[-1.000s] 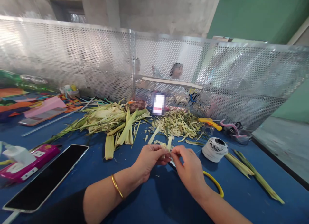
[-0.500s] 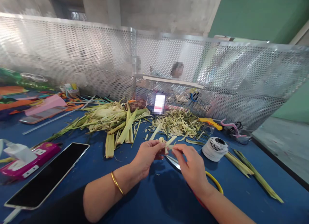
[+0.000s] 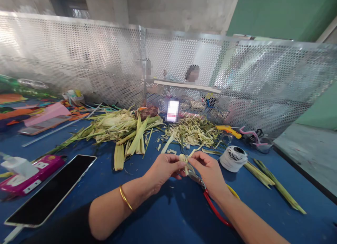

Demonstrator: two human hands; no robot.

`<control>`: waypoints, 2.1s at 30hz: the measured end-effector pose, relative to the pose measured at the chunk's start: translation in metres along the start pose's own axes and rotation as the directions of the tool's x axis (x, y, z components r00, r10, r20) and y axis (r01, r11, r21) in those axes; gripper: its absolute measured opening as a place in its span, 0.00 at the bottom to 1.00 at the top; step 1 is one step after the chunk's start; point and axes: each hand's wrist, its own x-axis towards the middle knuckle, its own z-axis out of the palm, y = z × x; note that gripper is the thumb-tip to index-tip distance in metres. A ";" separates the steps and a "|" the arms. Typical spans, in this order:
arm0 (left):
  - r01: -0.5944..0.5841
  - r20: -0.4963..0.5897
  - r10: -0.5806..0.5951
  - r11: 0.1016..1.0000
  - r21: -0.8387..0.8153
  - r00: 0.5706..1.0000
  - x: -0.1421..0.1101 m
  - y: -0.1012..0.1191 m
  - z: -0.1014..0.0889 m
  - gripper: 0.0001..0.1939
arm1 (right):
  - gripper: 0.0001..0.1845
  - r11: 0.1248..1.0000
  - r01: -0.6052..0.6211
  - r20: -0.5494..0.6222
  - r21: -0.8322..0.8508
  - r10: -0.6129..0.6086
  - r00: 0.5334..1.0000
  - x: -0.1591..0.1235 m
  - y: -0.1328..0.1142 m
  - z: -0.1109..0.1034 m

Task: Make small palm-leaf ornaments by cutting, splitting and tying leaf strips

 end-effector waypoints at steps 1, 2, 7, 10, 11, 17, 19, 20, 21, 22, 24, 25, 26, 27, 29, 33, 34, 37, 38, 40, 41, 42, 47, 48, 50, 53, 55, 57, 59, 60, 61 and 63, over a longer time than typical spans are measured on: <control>0.003 0.007 -0.003 1.000 0.000 1.000 0.000 0.000 0.000 0.09 | 0.12 1.000 0.021 -0.013 -0.023 -0.022 1.000 0.000 0.001 0.001; 0.005 0.011 -0.005 1.000 0.002 1.000 -0.001 0.000 0.000 0.08 | 0.12 0.997 0.046 -0.026 -0.054 -0.048 0.999 -0.001 0.002 0.002; 0.000 -0.007 0.000 0.999 0.032 1.000 -0.001 0.000 -0.001 0.06 | 0.10 0.963 0.136 0.035 -0.233 -0.131 0.991 -0.003 0.002 0.003; -0.025 -0.030 0.025 0.999 0.023 0.999 -0.001 0.002 -0.001 0.07 | 0.08 0.932 0.192 0.144 -0.307 -0.154 0.978 -0.003 -0.001 -0.001; -0.026 -0.041 0.027 1.000 0.015 0.999 -0.001 0.003 -0.001 0.08 | 0.08 0.924 0.210 0.172 -0.321 -0.161 0.972 -0.003 -0.003 -0.002; -0.007 -0.057 0.005 0.999 -0.037 0.998 0.001 0.004 -0.002 0.11 | 0.06 0.870 0.274 0.178 -0.410 -0.219 0.959 -0.003 -0.010 -0.008; 0.009 -0.074 -0.013 0.998 -0.057 0.997 0.002 0.004 -0.003 0.10 | 0.06 0.859 0.291 0.153 -0.422 -0.249 0.956 -0.003 -0.012 -0.008; 0.019 -0.088 -0.025 0.997 -0.068 0.996 0.002 0.004 -0.003 0.10 | 0.06 0.866 0.296 0.150 -0.404 -0.256 0.955 -0.003 -0.013 -0.008; 0.027 -0.103 -0.035 0.997 -0.077 0.994 0.002 0.003 -0.002 0.11 | 0.06 0.882 0.294 0.157 -0.368 -0.253 0.955 -0.004 -0.015 -0.009; 0.033 -0.119 -0.043 0.996 -0.082 0.992 0.003 0.003 -0.002 0.12 | 0.06 0.907 0.279 0.171 -0.316 -0.235 0.957 -0.004 -0.016 -0.009; 0.038 -0.139 -0.048 0.996 -0.080 0.989 0.003 0.004 -0.002 0.12 | 0.07 0.961 0.200 0.210 -0.189 -0.159 0.965 -0.003 -0.019 -0.010; 0.038 -0.143 -0.048 0.996 -0.076 0.989 0.003 0.004 -0.002 0.11 | 0.07 0.981 0.144 0.233 -0.128 -0.111 0.966 -0.003 -0.020 -0.010; 0.037 -0.143 -0.047 0.997 -0.070 0.989 0.003 0.004 -0.002 0.09 | 0.07 0.994 0.086 0.255 -0.073 -0.065 0.965 -0.003 -0.022 -0.011; 0.036 -0.144 -0.046 0.997 -0.067 0.989 0.003 0.004 -0.002 0.08 | 0.08 0.999 0.034 0.277 -0.025 -0.026 0.960 -0.003 -0.023 -0.011; 0.033 -0.151 -0.043 0.997 -0.068 0.988 0.002 0.005 -0.002 0.08 | 0.13 0.998 -0.041 0.321 0.045 0.024 0.947 -0.003 -0.024 -0.012; 0.032 -0.152 -0.044 0.996 -0.078 0.987 0.002 0.004 -0.001 0.08 | 0.11 0.994 -0.086 0.289 0.064 0.065 0.955 -0.003 -0.024 -0.012; 0.035 -0.146 -0.047 0.996 -0.083 0.988 0.001 0.004 -0.001 0.08 | 0.11 0.995 -0.083 0.283 0.061 0.062 0.957 -0.003 -0.024 -0.012; 0.038 -0.135 -0.052 0.994 -0.102 0.989 0.001 0.004 -0.001 0.08 | 0.12 0.998 -0.031 0.323 0.063 0.009 0.946 -0.004 -0.025 -0.012; 0.040 -0.135 -0.054 0.994 -0.105 0.989 0.001 0.004 -0.002 0.07 | 0.13 0.998 -0.007 0.341 0.060 -0.014 0.940 -0.004 -0.025 -0.013; 0.042 -0.143 -0.057 0.993 -0.107 0.988 0.001 0.004 -0.002 0.07 | 0.14 0.998 0.034 0.367 0.053 -0.051 0.929 -0.004 -0.026 -0.013; 0.043 -0.146 -0.058 0.993 -0.107 0.988 0.001 0.004 -0.002 0.06 | 0.14 0.998 0.046 0.369 0.053 -0.062 0.927 -0.004 -0.026 -0.013; 0.041 -0.148 -0.057 0.993 -0.106 0.987 0.001 0.004 -0.002 0.06 | 0.13 0.997 0.058 0.361 0.049 -0.072 0.930 -0.003 -0.025 -0.013; 0.038 -0.144 -0.048 0.997 -0.072 0.988 0.001 0.003 -0.001 0.08 | 0.09 0.978 0.196 0.208 -0.066 -0.179 0.962 -0.004 -0.019 -0.010; 0.038 -0.140 -0.047 0.997 -0.064 0.989 0.001 0.002 -0.001 0.08 | 0.09 0.971 0.226 0.187 -0.082 -0.208 0.960 -0.004 -0.019 -0.009; 0.034 -0.129 -0.039 0.998 -0.046 0.991 0.000 0.001 0.000 0.09 | 0.06 0.963 0.258 0.155 -0.075 -0.245 0.957 -0.005 -0.019 -0.008; 0.020 -0.103 -0.022 1.000 -0.020 0.994 -0.001 0.001 0.001 0.10 | 0.07 0.982 0.188 0.157 0.006 -0.186 0.970 -0.007 -0.021 -0.006; 0.020 -0.082 -0.021 1.000 -0.014 0.996 -0.002 0.002 0.002 0.12 | 0.09 0.993 0.104 0.188 0.061 -0.113 0.976 -0.007 -0.022 -0.005; 0.029 -0.067 -0.030 0.999 -0.018 0.997 -0.002 0.002 0.003 0.14 | 0.11 0.994 0.053 0.196 0.093 -0.070 0.978 -0.008 -0.023 -0.004; 0.027 -0.064 -0.029 0.999 -0.020 0.998 -0.002 0.001 0.003 0.15 | 0.11 0.995 0.033 0.162 0.090 -0.048 0.986 -0.008 -0.023 -0.003; 0.020 -0.067 -0.021 1.000 -0.020 0.998 -0.002 0.001 0.003 0.15 | 0.11 0.997 0.020 0.134 0.076 -0.031 0.990 -0.008 -0.023 -0.003; 0.009 -0.073 -0.011 1.000 -0.019 0.997 -0.002 0.000 0.003 0.14 | 0.11 0.998 0.002 0.105 0.062 -0.009 0.994 -0.007 -0.023 -0.002; -0.017 -0.093 0.015 1.000 -0.012 0.996 -0.001 -0.002 0.003 0.12 | 0.11 0.997 -0.042 0.060 0.058 0.039 0.997 -0.007 -0.023 -0.002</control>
